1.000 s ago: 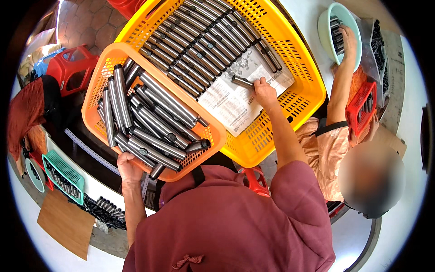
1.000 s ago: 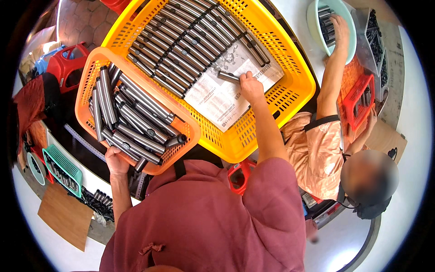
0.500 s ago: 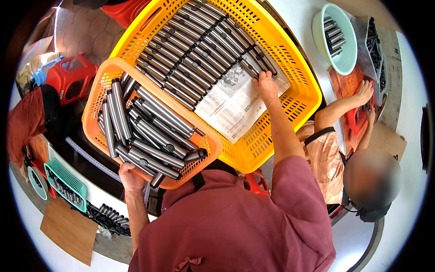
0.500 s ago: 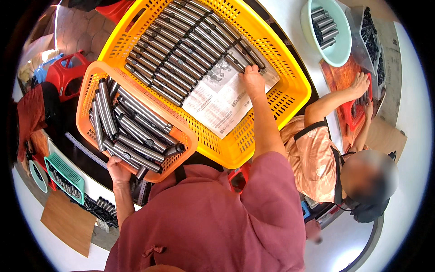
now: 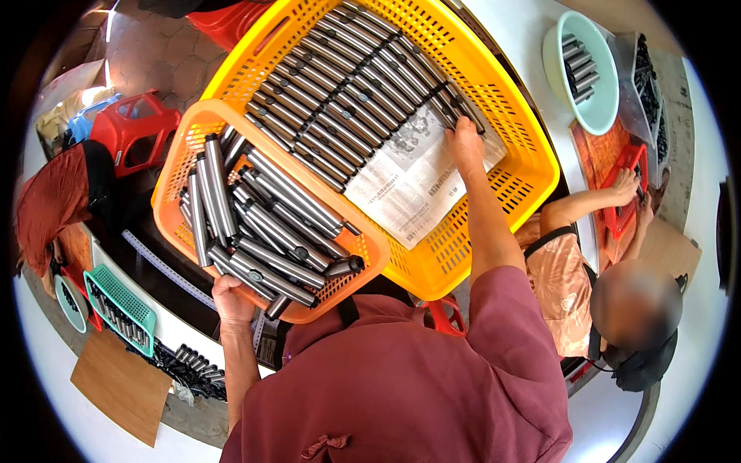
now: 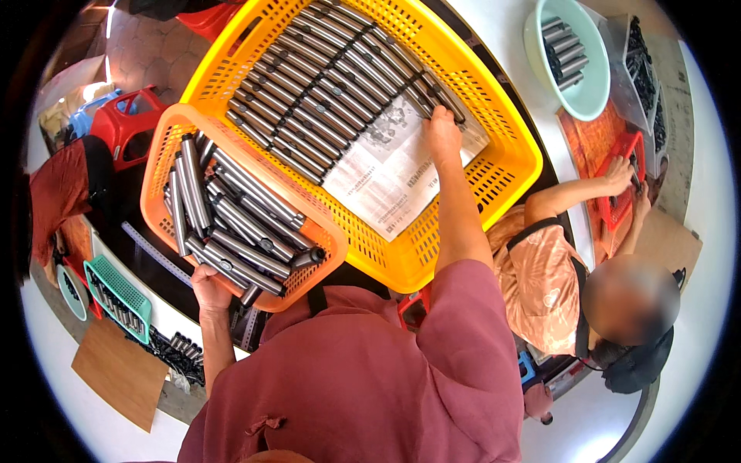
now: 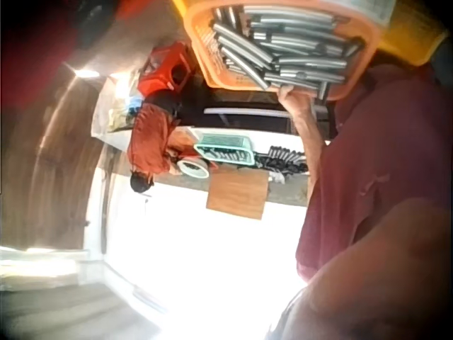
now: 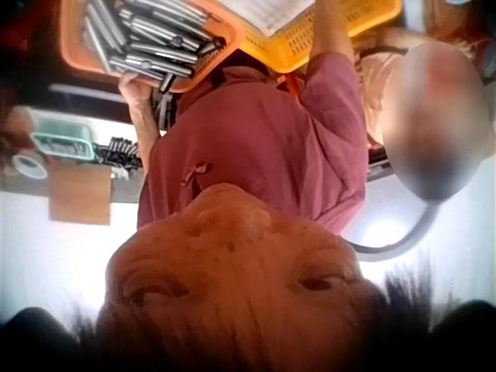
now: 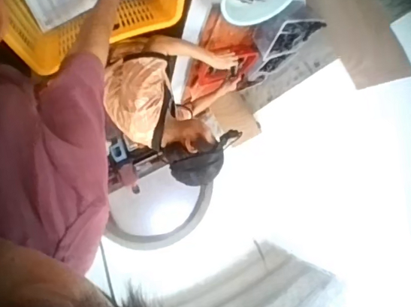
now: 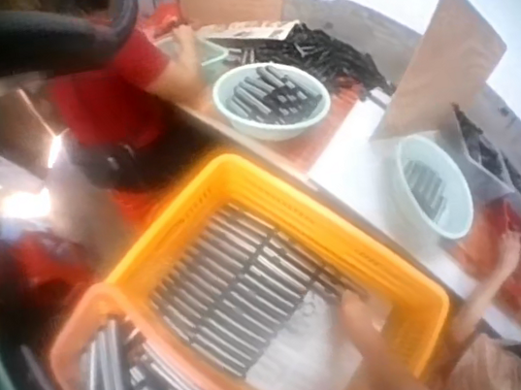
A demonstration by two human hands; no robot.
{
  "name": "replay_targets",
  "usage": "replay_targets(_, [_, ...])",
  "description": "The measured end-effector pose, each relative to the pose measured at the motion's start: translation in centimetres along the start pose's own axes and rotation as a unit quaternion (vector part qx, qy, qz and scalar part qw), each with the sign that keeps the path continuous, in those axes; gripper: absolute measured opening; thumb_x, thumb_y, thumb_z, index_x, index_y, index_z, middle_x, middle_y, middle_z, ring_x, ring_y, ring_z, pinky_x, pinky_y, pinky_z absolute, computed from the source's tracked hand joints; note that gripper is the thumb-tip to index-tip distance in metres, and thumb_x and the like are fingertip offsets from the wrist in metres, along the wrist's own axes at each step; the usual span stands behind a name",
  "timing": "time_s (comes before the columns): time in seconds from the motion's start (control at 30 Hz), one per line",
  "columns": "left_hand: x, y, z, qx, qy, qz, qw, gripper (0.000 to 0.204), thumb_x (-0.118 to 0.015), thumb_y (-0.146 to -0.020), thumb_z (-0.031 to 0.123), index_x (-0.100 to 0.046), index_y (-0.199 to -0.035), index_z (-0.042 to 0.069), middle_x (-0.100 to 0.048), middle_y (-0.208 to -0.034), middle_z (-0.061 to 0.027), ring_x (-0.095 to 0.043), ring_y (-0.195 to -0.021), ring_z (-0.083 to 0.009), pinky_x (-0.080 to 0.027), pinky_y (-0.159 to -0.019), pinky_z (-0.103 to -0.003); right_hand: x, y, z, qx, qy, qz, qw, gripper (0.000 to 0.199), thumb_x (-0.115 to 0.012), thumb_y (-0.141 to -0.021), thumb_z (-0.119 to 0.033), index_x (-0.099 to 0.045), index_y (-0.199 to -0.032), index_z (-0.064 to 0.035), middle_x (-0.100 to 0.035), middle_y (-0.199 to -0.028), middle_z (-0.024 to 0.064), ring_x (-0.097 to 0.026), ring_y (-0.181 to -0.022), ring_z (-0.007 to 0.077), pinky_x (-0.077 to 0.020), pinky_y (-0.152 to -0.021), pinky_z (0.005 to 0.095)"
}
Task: The person transfers cylindrical metal parts from an orange basket into a yellow basket lined with newspaper. They place the parts one by one into the yellow basket, arranging them in rows. Another person is visible in the background working at a separate station.
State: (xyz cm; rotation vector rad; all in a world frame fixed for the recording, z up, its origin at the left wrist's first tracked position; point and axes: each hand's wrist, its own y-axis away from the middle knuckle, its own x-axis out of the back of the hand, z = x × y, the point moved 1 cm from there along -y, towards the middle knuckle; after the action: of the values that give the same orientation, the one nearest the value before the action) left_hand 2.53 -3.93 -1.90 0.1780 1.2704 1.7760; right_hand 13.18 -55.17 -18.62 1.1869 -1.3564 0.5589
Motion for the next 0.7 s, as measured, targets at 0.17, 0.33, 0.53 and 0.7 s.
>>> replay_targets(0.17, [-0.1, 0.2, 0.2, 0.0, -0.029, -0.016, 0.999, 0.055, -0.047, -0.063, 0.001, -0.054, -0.117, -0.002, -0.065, -0.099, -0.0121, -0.065, -0.092, -0.0285, -0.054, -0.087, -0.039, 0.2, 1.3, -1.0, 0.046, -0.063, 0.077, 0.994, 0.023, -0.063, -0.087, -0.023, -0.051, -0.093, -0.004, -0.061, -0.093, 0.0201, -0.061, -0.082, 0.0407, -0.0484, -0.072, 0.0477])
replay_targets(0.33, [-4.3, 1.6, 0.9, -0.014, -0.091, 0.045, 0.995, 0.021, -0.049, -0.066, 0.004, -0.059, -0.084, 0.001, -0.056, -0.071, -0.0042, -0.053, -0.06, -0.0181, -0.046, -0.059, -0.031, 2.9, 3.1, -5.4, 0.077, -0.306, 0.181, 0.931, 0.017, -0.063, -0.091, -0.02, -0.058, -0.091, -0.003, -0.058, -0.072, 0.0031, -0.051, -0.064, 0.0112, -0.0444, -0.06, 0.0273])
replay_targets(0.53, [-2.6, 1.0, 0.6, -0.001, -0.068, 0.011, 0.998, 0.026, -0.047, -0.066, 0.003, -0.059, -0.088, -0.002, -0.062, -0.074, -0.0074, -0.057, -0.061, -0.0189, -0.049, -0.058, -0.032, 14.0, 11.3, -20.1, 0.176, -0.516, 0.137, 0.827, 0.007, -0.061, -0.091, -0.011, -0.059, -0.092, -0.0042, -0.06, -0.077, 0.0039, -0.054, -0.064, 0.0099, -0.0474, -0.061, 0.0255])
replay_targets(0.7, [-1.0, 0.4, 0.9, 0.021, -0.079, -0.081, 0.993, 0.029, -0.046, -0.067, 0.006, -0.058, -0.091, -0.005, -0.064, -0.08, -0.0125, -0.063, -0.065, -0.0232, -0.054, -0.061, -0.035, 15.0, 16.4, -28.4, 0.429, -0.006, 0.057, 0.901, 0.031, -0.062, -0.082, -0.016, -0.055, -0.109, -0.0029, -0.06, -0.094, 0.0149, -0.062, -0.084, 0.0285, -0.053, -0.068, 0.0389])
